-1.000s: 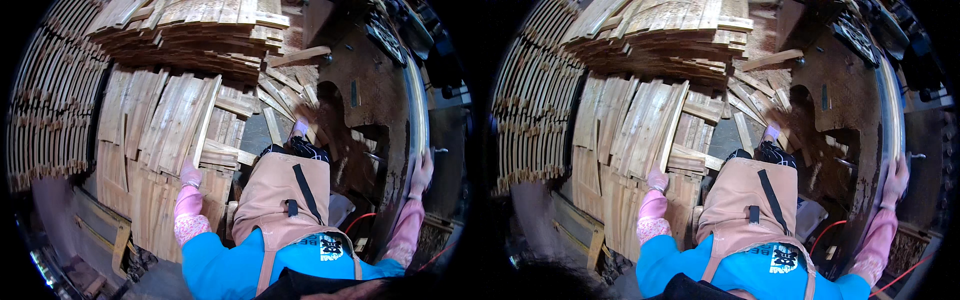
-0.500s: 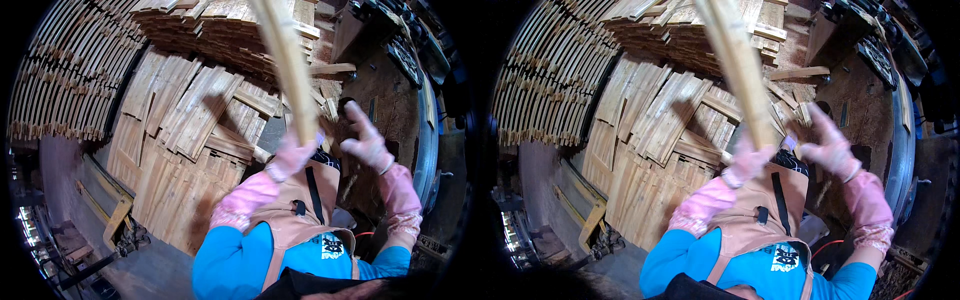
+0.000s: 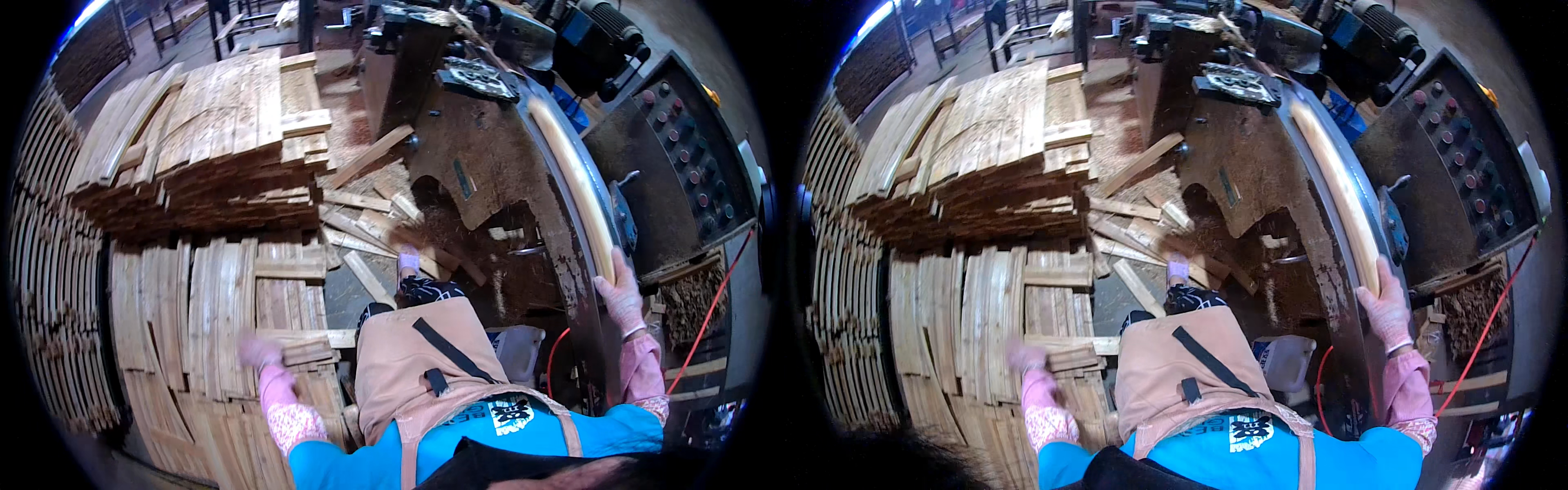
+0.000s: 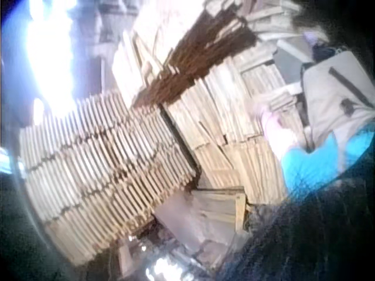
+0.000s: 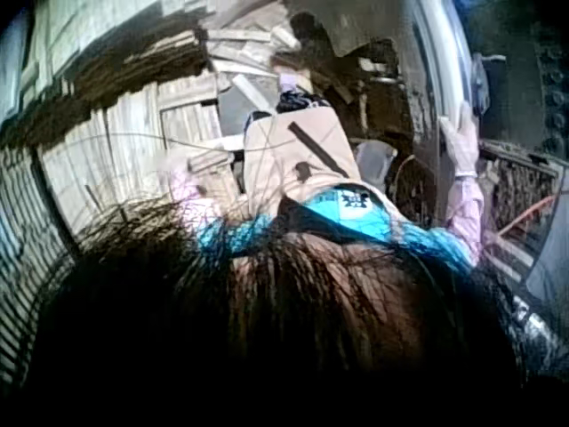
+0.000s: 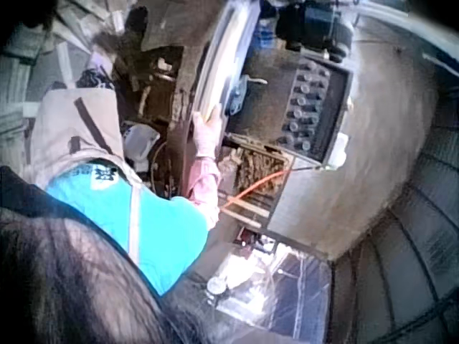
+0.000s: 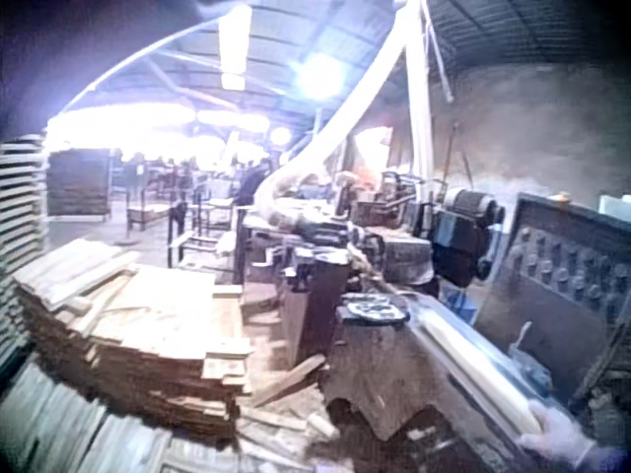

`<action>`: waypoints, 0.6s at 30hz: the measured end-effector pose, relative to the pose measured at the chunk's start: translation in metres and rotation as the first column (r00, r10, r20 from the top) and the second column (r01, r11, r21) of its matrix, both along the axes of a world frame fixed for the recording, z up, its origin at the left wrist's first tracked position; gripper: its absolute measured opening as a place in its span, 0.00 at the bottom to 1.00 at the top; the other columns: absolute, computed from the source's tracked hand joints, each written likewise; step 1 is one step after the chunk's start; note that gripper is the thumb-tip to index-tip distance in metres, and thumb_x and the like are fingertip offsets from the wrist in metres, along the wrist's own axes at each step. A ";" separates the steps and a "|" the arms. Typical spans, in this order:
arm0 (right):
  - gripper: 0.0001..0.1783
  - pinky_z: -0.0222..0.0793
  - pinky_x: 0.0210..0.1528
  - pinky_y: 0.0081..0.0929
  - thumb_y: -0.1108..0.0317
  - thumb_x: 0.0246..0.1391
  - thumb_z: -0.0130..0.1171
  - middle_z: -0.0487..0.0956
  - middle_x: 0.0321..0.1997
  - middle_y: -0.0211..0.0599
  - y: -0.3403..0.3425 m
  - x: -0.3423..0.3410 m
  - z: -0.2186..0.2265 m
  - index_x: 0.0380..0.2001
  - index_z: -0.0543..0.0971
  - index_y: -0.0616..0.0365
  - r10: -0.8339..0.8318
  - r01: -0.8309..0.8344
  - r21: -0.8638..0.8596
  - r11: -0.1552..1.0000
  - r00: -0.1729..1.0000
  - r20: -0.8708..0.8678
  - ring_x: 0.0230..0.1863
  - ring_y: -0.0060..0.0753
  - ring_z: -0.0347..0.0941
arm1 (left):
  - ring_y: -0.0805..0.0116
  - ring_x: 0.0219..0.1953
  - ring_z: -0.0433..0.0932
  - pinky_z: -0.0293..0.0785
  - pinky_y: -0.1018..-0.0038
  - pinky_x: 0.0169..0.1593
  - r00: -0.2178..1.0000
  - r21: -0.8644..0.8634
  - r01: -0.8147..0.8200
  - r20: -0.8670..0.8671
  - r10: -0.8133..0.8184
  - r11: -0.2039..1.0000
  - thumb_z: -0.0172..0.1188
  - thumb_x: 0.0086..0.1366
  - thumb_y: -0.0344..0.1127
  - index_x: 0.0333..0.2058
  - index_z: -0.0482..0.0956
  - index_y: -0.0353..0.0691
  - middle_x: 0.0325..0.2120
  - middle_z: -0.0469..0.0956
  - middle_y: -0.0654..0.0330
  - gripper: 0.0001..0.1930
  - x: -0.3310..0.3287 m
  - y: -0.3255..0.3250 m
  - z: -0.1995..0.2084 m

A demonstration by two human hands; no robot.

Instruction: The person repeatedly picks up wooden planks from a stack and feeds them into a woodworking machine. They guide the planks through the machine and then place the processed pieces onto a growing pile of finished wood. The task involves continuous handling of multiple wooden planks in a repetitive workflow.

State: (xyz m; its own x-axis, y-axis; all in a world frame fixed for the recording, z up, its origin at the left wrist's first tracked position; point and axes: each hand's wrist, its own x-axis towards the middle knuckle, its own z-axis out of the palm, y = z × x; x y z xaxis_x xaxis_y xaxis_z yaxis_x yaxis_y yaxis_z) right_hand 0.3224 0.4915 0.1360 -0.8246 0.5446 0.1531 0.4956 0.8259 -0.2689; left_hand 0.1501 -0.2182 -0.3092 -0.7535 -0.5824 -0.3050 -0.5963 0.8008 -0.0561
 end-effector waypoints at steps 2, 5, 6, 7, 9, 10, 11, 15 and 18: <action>0.44 0.66 0.65 0.44 0.59 0.56 0.67 0.75 0.57 0.54 0.021 0.021 -0.017 0.73 0.62 0.48 -0.169 0.164 0.150 0.975 0.986 0.019 0.60 0.55 0.72 | 0.52 0.72 0.61 0.67 0.50 0.67 0.962 0.019 -0.167 0.221 0.158 0.986 0.75 0.52 0.44 0.72 0.57 0.50 0.71 0.60 0.54 0.50 0.027 -0.019 0.056; 0.42 0.69 0.56 0.48 0.55 0.56 0.66 0.78 0.48 0.55 0.035 -0.059 -0.024 0.72 0.63 0.46 -0.102 0.147 0.268 0.952 0.979 -0.176 0.52 0.57 0.75 | 0.53 0.75 0.54 0.69 0.43 0.64 0.926 -0.154 -0.228 0.271 0.263 0.961 0.74 0.56 0.41 0.75 0.47 0.58 0.75 0.50 0.58 0.54 0.074 -0.051 0.028; 0.41 0.70 0.55 0.49 0.54 0.56 0.66 0.79 0.46 0.55 0.034 -0.104 -0.025 0.71 0.64 0.45 -0.073 0.150 0.307 0.940 0.966 -0.248 0.50 0.59 0.76 | 0.53 0.75 0.53 0.70 0.43 0.64 0.915 -0.167 -0.220 0.305 0.262 0.961 0.74 0.57 0.40 0.75 0.45 0.59 0.76 0.47 0.58 0.55 0.077 -0.060 0.015; 0.40 0.71 0.54 0.52 0.52 0.56 0.65 0.79 0.46 0.56 0.034 -0.148 -0.027 0.71 0.64 0.43 -0.049 0.146 0.305 0.941 0.952 -0.304 0.49 0.60 0.76 | 0.53 0.75 0.52 0.71 0.43 0.63 0.906 -0.185 -0.209 0.334 0.261 0.960 0.74 0.58 0.40 0.76 0.42 0.60 0.76 0.45 0.59 0.56 0.076 -0.069 0.007; 0.38 0.71 0.57 0.52 0.50 0.58 0.63 0.79 0.51 0.58 0.069 -0.229 -0.032 0.69 0.65 0.41 0.074 0.101 0.396 0.913 0.912 -0.403 0.55 0.62 0.76 | 0.54 0.74 0.56 0.75 0.47 0.60 0.891 -0.183 -0.208 0.370 0.264 0.961 0.73 0.58 0.37 0.76 0.41 0.61 0.76 0.48 0.59 0.57 0.064 -0.071 0.006; 0.38 0.70 0.59 0.52 0.47 0.58 0.62 0.79 0.55 0.57 0.041 -0.268 -0.019 0.69 0.65 0.40 -0.121 0.222 0.292 0.930 0.937 -0.327 0.58 0.62 0.75 | 0.54 0.73 0.57 0.75 0.48 0.60 0.880 -0.170 -0.217 0.393 0.268 0.961 0.73 0.58 0.37 0.76 0.41 0.61 0.75 0.48 0.59 0.57 0.062 -0.071 0.015; 0.37 0.70 0.60 0.53 0.45 0.59 0.61 0.78 0.57 0.56 0.063 -0.289 -0.020 0.69 0.64 0.38 -0.191 0.282 0.332 0.900 0.940 -0.282 0.58 0.62 0.75 | 0.53 0.72 0.57 0.76 0.48 0.59 0.876 -0.144 -0.210 0.411 0.252 0.967 0.73 0.58 0.37 0.76 0.41 0.61 0.75 0.49 0.59 0.57 0.051 -0.065 0.024; 0.35 0.70 0.59 0.55 0.43 0.63 0.56 0.77 0.56 0.58 0.064 -0.299 -0.026 0.70 0.65 0.37 -0.118 0.187 0.332 0.925 0.969 -0.217 0.57 0.62 0.75 | 0.53 0.71 0.60 0.75 0.47 0.59 0.878 -0.106 -0.250 0.395 0.271 0.963 0.74 0.56 0.35 0.76 0.42 0.61 0.74 0.52 0.57 0.58 0.046 -0.057 0.042; 0.31 0.68 0.60 0.53 0.48 0.65 0.54 0.77 0.55 0.61 0.045 -0.234 -0.032 0.69 0.67 0.43 0.029 0.056 0.343 0.938 0.971 -0.236 0.58 0.62 0.73 | 0.51 0.71 0.61 0.74 0.46 0.61 0.905 -0.086 -0.242 0.340 0.257 0.966 0.77 0.51 0.30 0.75 0.41 0.60 0.73 0.52 0.55 0.61 0.062 -0.076 0.013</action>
State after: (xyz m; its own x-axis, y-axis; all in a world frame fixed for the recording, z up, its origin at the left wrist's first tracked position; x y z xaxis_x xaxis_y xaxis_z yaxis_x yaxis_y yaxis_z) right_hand 0.0884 0.5360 0.1038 -0.7352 0.4339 0.5208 0.4649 0.8819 -0.0785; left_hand 0.2120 -0.2943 -0.2966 -0.4337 -0.7548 -0.4921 -0.7137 0.6211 -0.3238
